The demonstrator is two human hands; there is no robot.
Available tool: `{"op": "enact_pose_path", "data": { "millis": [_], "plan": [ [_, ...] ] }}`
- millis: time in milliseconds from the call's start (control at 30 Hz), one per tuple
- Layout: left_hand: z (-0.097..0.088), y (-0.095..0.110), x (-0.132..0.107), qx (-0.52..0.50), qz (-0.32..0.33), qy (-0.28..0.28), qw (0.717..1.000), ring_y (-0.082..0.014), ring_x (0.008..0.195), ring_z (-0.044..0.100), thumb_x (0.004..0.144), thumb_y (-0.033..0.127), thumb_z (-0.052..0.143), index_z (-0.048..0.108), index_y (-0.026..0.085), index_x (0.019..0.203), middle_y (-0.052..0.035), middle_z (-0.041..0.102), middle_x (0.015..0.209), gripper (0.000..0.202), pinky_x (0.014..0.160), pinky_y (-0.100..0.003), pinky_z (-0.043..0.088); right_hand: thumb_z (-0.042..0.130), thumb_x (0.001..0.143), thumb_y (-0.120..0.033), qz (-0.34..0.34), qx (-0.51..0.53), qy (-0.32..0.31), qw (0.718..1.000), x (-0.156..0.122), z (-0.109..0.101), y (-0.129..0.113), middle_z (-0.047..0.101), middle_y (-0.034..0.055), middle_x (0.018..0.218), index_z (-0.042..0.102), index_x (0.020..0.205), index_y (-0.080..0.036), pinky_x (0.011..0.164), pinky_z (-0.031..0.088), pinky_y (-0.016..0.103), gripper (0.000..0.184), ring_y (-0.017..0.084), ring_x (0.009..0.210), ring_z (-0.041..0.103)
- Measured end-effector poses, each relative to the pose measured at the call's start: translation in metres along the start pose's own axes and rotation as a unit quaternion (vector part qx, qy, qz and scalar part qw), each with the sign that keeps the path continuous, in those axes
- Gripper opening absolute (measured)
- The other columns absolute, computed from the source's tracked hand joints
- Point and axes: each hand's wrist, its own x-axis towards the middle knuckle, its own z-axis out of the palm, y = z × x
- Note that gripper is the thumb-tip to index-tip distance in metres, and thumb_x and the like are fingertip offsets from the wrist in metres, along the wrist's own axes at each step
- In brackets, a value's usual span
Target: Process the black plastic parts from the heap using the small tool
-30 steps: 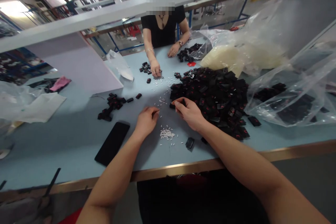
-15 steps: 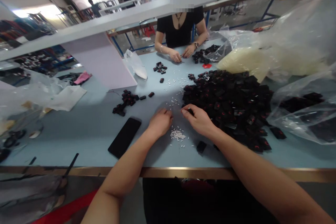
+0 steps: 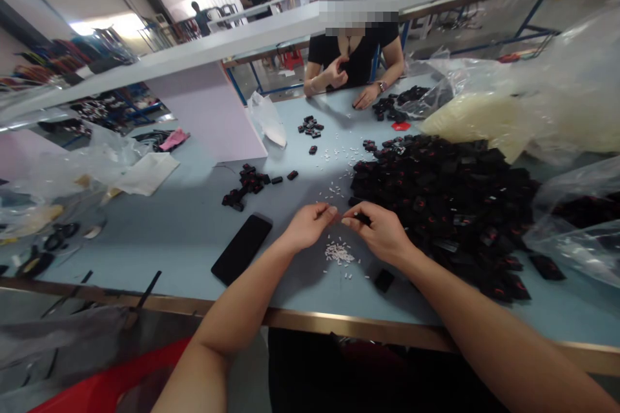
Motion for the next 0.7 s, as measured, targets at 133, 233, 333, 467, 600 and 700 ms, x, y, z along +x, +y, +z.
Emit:
{"op": "enact_pose_path", "data": {
  "millis": [133,233,333,467,600,700],
  "plan": [
    [-0.024,-0.025,0.016,0.268,0.019,0.183,0.946,-0.0278,0.106,0.060,0.093,0.025,0.050,0.068,0.015,0.107,-0.0150,0.067,0.110,0.025,0.095,-0.040,0.044,0.063,0.084,-0.030,0.006,-0.011,0.020,1.000,0.000,0.000,-0.002,0.070,0.0039,0.080,0.068,0.082,-0.022,0.070,0.047,0.033,0.010,0.020,0.074,0.062],
    [-0.039,-0.043,0.025,0.380,-0.051,0.211,0.899,-0.0342,0.119,0.055,0.092,0.023,0.050,0.061,0.012,0.125,-0.0209,0.062,0.127,0.037,0.102,-0.046,0.041,0.063,0.084,-0.029,-0.003,-0.011,0.014,1.000,0.000,0.002,-0.004,0.070,0.0039,0.079,0.067,0.081,-0.022,0.072,0.048,0.033,0.009,0.020,0.075,0.062],
    [-0.048,-0.054,0.029,0.407,-0.077,0.217,0.884,-0.0376,0.126,0.050,0.094,0.027,0.047,0.050,0.011,0.140,-0.0210,0.050,0.146,0.049,0.103,-0.049,0.040,0.062,0.084,-0.027,-0.009,-0.008,0.002,1.000,-0.001,0.003,-0.005,0.070,0.0042,0.080,0.067,0.081,-0.022,0.073,0.048,0.034,0.007,0.020,0.076,0.063],
    [-0.051,-0.059,0.033,0.417,-0.098,0.218,0.877,-0.0394,0.125,0.049,0.096,0.032,0.042,0.040,0.011,0.148,-0.0213,0.043,0.152,0.056,0.100,-0.051,0.042,0.062,0.084,-0.025,-0.008,-0.007,-0.011,1.000,-0.001,0.005,-0.004,0.069,0.0039,0.080,0.066,0.081,-0.022,0.073,0.048,0.033,0.006,0.020,0.076,0.063],
    [-0.052,-0.057,0.033,0.458,-0.121,0.207,0.856,-0.0377,0.120,0.052,0.096,0.026,0.038,0.047,0.011,0.143,-0.0235,0.056,0.138,0.050,0.094,-0.050,0.044,0.063,0.084,-0.024,-0.006,-0.006,-0.013,1.000,-0.001,0.005,-0.004,0.069,0.0040,0.080,0.067,0.082,-0.022,0.073,0.047,0.033,0.006,0.019,0.076,0.062],
    [-0.053,-0.053,0.031,0.484,-0.132,0.189,0.844,-0.0368,0.116,0.053,0.095,0.021,0.038,0.062,0.013,0.125,-0.0237,0.061,0.125,0.040,0.091,-0.049,0.045,0.063,0.084,-0.025,0.001,0.002,-0.006,1.000,-0.001,0.005,-0.004,0.070,0.0038,0.081,0.067,0.082,-0.022,0.072,0.047,0.032,0.007,0.019,0.076,0.062]
  ]
}}
